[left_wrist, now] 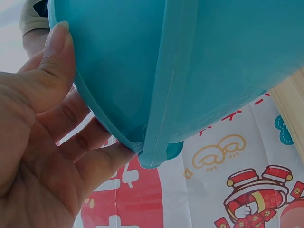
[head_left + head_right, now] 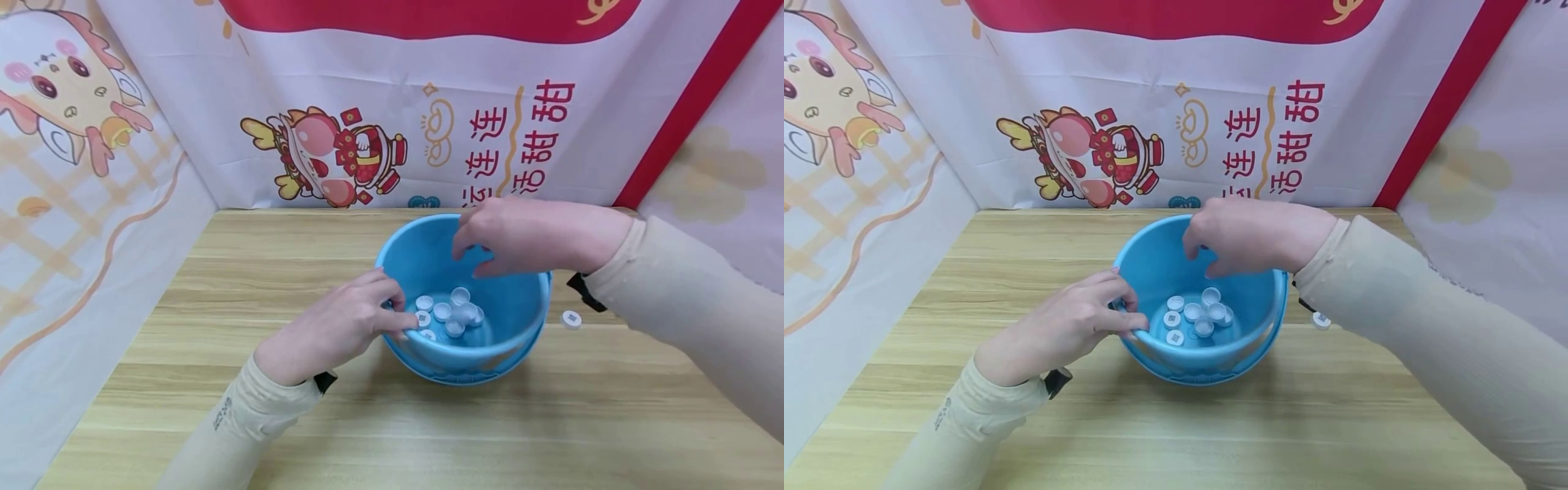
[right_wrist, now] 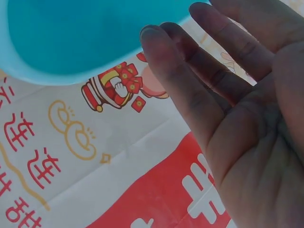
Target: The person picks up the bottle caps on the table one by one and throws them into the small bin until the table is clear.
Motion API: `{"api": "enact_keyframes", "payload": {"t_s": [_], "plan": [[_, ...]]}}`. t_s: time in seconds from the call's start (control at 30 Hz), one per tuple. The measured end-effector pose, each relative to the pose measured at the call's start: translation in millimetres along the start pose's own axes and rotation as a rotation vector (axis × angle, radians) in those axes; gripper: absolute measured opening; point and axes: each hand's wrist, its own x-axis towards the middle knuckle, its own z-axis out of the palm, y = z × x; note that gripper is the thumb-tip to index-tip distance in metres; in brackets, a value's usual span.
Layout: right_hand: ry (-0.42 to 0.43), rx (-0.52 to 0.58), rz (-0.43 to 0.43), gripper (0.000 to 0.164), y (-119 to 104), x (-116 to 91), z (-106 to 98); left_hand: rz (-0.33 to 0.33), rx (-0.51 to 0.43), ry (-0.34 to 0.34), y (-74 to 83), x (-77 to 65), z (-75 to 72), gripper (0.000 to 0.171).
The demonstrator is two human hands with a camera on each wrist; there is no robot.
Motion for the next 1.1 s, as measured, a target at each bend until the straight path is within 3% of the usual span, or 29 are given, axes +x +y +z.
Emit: {"api": "enact_keyframes", "payload": {"t_s": [0.27,0.43,0.6,0.83,1.1], "plan": [[0.058,0.011,0.057,0.039,10.9,-9.5,-13.2,-0.008,-0.005,-0.005,1.3,0.8,-1.1,0.031],[0.149,0.013,0.075,0.038,37.1,-22.8,-16.0,-0.010,-0.003,-0.002,1.0,0.4,-0.6,0.031],[0.174,0.026,0.193,0.039,70.3,-37.0,-4.3,-0.003,-0.003,0.004,0.8,0.2,-0.6,0.031],[0.123,0.130,0.305,0.037,115.3,-56.9,46.5,0.009,-0.003,0.010,-0.9,0.1,1.2,0.032],[0.018,0.245,0.306,0.027,146.3,-70.0,130.7,0.013,0.002,0.006,-2.2,0.9,2.3,0.032]]}}
